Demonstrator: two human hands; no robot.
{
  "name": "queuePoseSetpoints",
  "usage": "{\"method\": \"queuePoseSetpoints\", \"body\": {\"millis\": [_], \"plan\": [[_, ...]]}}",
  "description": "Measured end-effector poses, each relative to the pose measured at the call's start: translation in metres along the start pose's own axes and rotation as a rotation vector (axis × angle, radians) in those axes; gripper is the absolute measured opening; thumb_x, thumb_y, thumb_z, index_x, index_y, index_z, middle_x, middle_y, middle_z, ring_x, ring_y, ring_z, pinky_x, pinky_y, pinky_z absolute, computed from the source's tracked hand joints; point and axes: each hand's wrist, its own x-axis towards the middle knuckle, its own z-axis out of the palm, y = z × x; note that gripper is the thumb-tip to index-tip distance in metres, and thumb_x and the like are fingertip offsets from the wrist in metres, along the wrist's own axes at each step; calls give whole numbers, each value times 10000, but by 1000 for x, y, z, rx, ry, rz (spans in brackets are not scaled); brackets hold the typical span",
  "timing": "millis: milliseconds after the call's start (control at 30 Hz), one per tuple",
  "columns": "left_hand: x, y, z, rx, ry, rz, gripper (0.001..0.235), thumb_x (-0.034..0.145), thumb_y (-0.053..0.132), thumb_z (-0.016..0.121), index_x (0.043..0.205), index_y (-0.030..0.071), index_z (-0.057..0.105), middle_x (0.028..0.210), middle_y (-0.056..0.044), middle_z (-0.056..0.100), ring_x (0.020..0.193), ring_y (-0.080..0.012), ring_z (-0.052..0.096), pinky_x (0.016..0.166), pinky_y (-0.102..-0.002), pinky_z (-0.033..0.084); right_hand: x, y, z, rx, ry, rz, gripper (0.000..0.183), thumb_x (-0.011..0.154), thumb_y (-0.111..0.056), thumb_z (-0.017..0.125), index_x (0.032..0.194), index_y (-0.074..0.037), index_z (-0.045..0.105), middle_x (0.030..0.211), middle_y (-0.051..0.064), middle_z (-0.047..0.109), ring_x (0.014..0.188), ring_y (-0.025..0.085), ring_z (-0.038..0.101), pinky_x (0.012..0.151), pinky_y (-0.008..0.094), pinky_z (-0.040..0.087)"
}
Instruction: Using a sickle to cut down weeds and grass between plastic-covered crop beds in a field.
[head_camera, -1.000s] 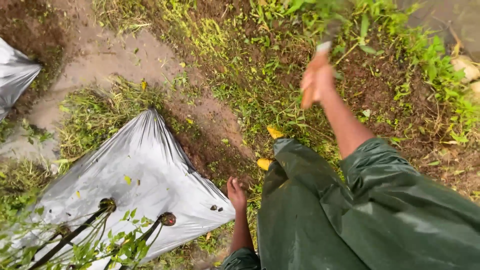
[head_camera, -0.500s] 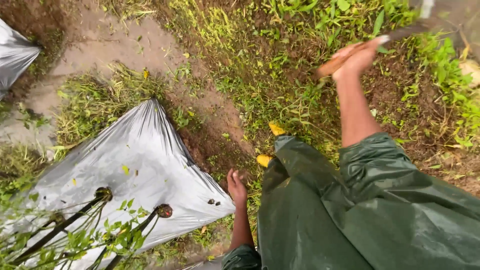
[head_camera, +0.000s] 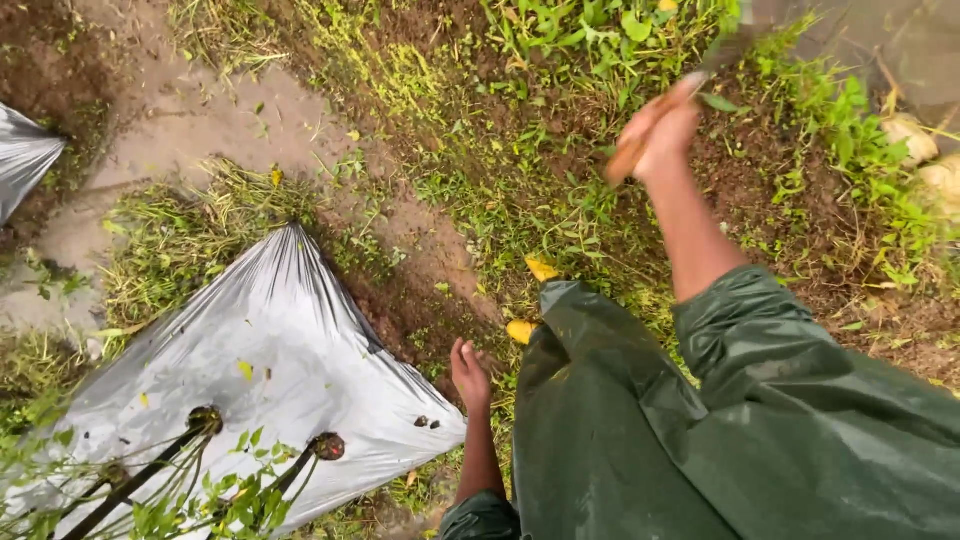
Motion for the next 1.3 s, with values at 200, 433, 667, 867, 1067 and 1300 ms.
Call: {"method": "queuePoseSetpoints", "body": {"millis": [200, 433, 667, 867, 1067, 1300], "plan": [[-5, 15, 6, 34, -45, 15, 521, 1156, 389, 352, 1542, 46, 416, 1435, -206, 592, 1220, -325, 668, 1029, -522, 543, -71, -6, -7, -740, -252, 294, 475, 1089, -542, 321, 877, -158, 505, 547, -66, 475, 370, 105, 444, 355, 288, 419], [8, -18, 16, -9, 65, -7, 573, 1022, 478, 447, 1465, 129, 546, 1329, -113, 701, 1041, -240, 739, 809, -365, 617, -48, -26, 62, -174, 85, 119, 547, 1113, -428, 258, 690, -145, 459, 482, -67, 387, 380, 88, 334, 358, 248, 283], [16, -56, 24, 34, 77, -23, 580, 1014, 516, 436, 1410, 117, 577, 1285, -133, 717, 1050, -275, 742, 882, -411, 585, -155, 25, 47, -1463, -179, 535, 536, 1139, -483, 431, 734, -137, 490, 557, -61, 362, 438, 120, 325, 458, 304, 367], [5, -6, 10, -137, 48, -16, 574, 1030, 443, 436, 1482, 96, 505, 1365, -127, 670, 1034, -257, 733, 807, -363, 621, -98, 57, -7, -951, -8, 244, 312, 1130, -253, 398, 874, -151, 546, 670, -49, 542, 530, 96, 524, 468, 263, 500], [8, -46, -11, 18, 141, -92, 551, 1033, 488, 386, 1451, 170, 555, 1230, -91, 746, 1119, -285, 703, 915, -457, 574, -33, -10, 91, -30, 2, -76, 495, 1018, -457, 352, 731, -94, 527, 490, -20, 442, 381, 123, 380, 364, 293, 339], [2, -96, -7, 10, 207, -9, 564, 1019, 484, 446, 1407, 101, 594, 1237, -130, 747, 979, -258, 770, 874, -403, 588, -71, 12, 64, -684, -172, 210, 415, 1118, -459, 333, 839, -182, 465, 565, -89, 432, 419, 71, 375, 351, 242, 357]]}}
